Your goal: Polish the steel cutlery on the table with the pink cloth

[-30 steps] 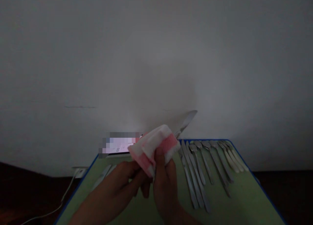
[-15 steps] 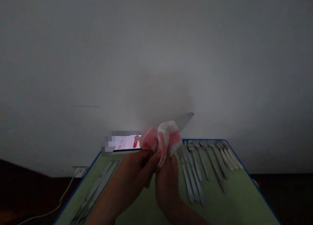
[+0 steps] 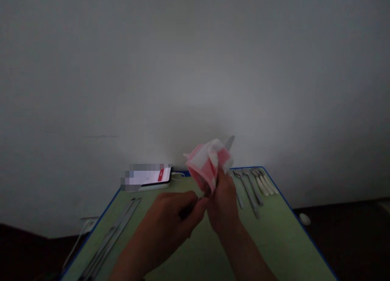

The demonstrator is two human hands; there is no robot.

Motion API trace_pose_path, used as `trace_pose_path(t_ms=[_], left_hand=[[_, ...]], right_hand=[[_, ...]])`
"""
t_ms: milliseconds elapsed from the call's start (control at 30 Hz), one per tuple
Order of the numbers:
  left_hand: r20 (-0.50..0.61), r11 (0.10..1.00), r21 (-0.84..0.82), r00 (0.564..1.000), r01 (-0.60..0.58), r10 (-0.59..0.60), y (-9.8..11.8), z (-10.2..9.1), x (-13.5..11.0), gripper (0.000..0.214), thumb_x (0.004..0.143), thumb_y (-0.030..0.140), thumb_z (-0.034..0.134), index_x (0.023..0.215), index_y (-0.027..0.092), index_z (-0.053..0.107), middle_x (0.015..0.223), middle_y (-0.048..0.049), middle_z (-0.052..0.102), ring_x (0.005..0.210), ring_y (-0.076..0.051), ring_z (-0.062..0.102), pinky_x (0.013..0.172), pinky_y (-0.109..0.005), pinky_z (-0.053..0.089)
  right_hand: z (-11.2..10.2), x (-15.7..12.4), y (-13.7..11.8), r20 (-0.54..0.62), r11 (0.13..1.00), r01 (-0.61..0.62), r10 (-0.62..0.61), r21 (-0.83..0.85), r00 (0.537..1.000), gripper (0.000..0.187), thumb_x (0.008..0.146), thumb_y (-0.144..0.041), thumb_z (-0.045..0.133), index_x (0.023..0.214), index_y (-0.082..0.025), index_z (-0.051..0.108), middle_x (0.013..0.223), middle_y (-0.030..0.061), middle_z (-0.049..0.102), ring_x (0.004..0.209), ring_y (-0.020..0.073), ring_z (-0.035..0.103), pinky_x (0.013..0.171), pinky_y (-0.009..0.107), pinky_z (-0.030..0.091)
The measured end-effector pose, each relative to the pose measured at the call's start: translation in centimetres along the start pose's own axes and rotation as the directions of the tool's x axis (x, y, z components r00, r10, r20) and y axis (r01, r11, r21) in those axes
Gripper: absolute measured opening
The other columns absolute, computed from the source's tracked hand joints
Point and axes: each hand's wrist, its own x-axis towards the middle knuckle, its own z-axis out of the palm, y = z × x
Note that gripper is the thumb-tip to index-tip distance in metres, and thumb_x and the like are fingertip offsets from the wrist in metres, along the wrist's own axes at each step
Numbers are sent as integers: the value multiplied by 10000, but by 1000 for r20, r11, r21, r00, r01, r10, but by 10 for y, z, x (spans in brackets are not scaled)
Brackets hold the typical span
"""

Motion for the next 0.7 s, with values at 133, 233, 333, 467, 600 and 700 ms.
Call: trace_pose_path(t_ms=[133, 233, 333, 467, 600, 700], left_hand=[[167, 971, -214, 983, 105, -69, -5, 9, -9, 290, 947, 343, 339, 855, 196, 571, 648, 26, 638, 500, -99, 546, 472, -188, 399], [69, 969, -180, 985, 169, -159, -14, 17, -11, 277, 943, 357, 335, 905, 188, 551, 661, 11, 628, 557, -126, 557, 515, -215, 431], [28, 979, -93, 983, 183, -181, -20, 16, -11, 288, 929, 351, 340, 822, 185, 549, 680, -6, 631, 603, -144, 570, 550, -236, 442], [116, 992, 47, 986, 116, -121, -20, -3, -16, 242, 920, 359, 372, 896, 201, 554, 649, 22, 621, 557, -135, 560, 520, -225, 421], [165, 996, 86, 985, 39, -53, -27, -27, -30, 233, 912, 365, 402, 932, 238, 596, 708, 30, 666, 600, -129, 604, 552, -199, 449], [161, 992, 125, 986, 21, -41, -31, -35, -39, 217, 910, 366, 430, 1000, 270, 602, 793, 36, 694, 678, -130, 633, 605, -186, 467]], right_hand=[[-3, -6, 6, -57, 990, -112, 117, 90, 991, 444, 834, -562, 397, 740, -165, 572, 588, -23, 500, 499, 101, 423, 447, 226, 340], [5, -15, 11, 17, 984, -160, 159, 77, 987, 436, 788, -577, 476, 710, -159, 573, 580, -30, 479, 515, 100, 420, 448, 219, 328], [11, -19, 9, 96, 989, -141, 137, 36, 986, 438, 787, -569, 486, 714, -149, 591, 607, -13, 499, 567, 109, 453, 478, 213, 352], [3, -5, 3, 15, 998, -50, 51, -41, 999, 479, 861, -534, 358, 730, -139, 596, 592, 5, 502, 526, 113, 428, 450, 222, 333], [-24, 19, 0, -62, 888, 207, -254, -410, 965, 402, 853, -444, 394, 860, -124, 637, 569, 12, 514, 526, 139, 440, 476, 245, 338], [-44, 30, 1, -102, 798, 263, -374, -542, 922, 392, 753, -385, 536, 1040, -126, 603, 677, 41, 558, 634, 179, 487, 538, 269, 361]])
